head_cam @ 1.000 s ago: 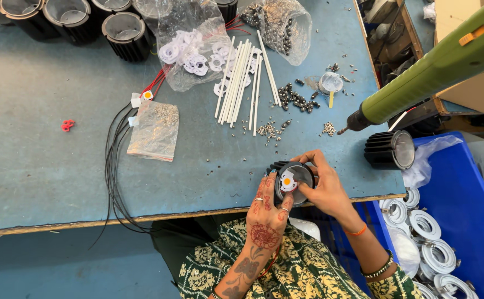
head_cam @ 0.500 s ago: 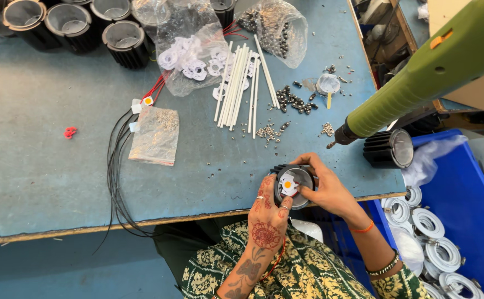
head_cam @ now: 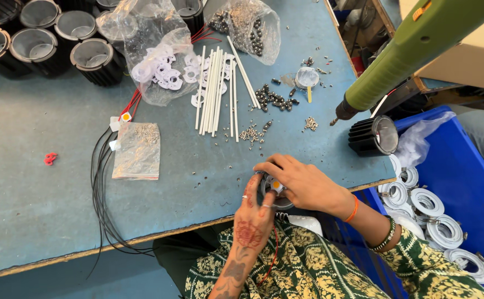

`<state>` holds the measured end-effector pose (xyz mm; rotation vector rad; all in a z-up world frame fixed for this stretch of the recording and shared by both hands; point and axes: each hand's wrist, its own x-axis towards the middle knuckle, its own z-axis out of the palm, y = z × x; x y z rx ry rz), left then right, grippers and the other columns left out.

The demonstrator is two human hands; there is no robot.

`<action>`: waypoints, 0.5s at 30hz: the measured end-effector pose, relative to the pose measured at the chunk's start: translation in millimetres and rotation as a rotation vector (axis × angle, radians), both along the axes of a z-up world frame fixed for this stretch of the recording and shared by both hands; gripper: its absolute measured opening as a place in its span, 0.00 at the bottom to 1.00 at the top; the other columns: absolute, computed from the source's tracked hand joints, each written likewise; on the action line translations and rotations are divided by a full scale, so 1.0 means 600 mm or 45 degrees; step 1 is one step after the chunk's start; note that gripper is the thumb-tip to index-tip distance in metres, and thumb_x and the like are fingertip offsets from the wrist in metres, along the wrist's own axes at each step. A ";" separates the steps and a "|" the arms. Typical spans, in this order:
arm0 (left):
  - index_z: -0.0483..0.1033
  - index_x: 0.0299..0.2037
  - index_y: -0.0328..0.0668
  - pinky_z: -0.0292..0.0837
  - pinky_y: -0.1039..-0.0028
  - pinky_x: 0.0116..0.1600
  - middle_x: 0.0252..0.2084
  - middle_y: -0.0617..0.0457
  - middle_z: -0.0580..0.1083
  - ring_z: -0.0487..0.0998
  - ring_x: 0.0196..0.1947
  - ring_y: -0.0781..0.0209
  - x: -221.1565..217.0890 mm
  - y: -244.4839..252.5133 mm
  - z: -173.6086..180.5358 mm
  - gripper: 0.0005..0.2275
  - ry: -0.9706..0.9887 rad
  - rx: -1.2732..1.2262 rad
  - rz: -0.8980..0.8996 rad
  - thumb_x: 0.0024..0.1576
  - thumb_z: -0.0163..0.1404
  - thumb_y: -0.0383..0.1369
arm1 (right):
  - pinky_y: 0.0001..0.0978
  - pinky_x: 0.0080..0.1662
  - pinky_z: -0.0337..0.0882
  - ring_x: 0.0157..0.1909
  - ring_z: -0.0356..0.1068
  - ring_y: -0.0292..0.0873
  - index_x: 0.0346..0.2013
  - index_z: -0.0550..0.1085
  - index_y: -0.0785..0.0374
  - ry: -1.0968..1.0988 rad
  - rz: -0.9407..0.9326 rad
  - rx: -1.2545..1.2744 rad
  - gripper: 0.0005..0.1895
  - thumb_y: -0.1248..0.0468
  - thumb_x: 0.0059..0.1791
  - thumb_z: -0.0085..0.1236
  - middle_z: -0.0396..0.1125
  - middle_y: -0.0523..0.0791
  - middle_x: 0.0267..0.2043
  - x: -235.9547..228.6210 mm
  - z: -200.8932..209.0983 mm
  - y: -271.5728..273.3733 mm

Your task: The person assembles small electronic components on a workbench. They use a green heat gun to apply heat to a small circular component, then insert a white plastic rod into a black cylindrical housing. The person handles wires, small metal parts, and plastic pieces throughout the process.

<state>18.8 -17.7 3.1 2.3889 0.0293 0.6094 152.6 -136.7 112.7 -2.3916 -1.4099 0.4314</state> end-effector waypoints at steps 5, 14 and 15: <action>0.62 0.66 0.43 0.75 0.59 0.59 0.68 0.43 0.65 0.72 0.62 0.40 -0.002 0.018 0.001 0.35 -0.001 -0.387 -0.041 0.46 0.61 0.23 | 0.45 0.57 0.71 0.60 0.67 0.56 0.67 0.61 0.57 0.223 0.027 0.125 0.37 0.62 0.43 0.62 0.61 0.49 0.63 0.013 0.012 -0.015; 0.57 0.70 0.44 0.75 0.63 0.59 0.65 0.43 0.69 0.76 0.60 0.46 0.003 0.020 0.009 0.39 0.132 -0.554 0.006 0.46 0.62 0.21 | 0.47 0.59 0.69 0.62 0.66 0.60 0.69 0.61 0.58 -0.078 -0.025 0.356 0.50 0.52 0.35 0.73 0.61 0.54 0.64 -0.030 -0.015 -0.032; 0.55 0.70 0.42 0.75 0.64 0.59 0.64 0.42 0.69 0.76 0.59 0.47 0.003 0.018 0.010 0.40 0.084 -0.666 -0.004 0.46 0.62 0.20 | 0.47 0.59 0.70 0.61 0.67 0.60 0.68 0.62 0.59 -0.040 -0.063 0.423 0.50 0.52 0.35 0.74 0.61 0.54 0.64 -0.032 -0.016 -0.035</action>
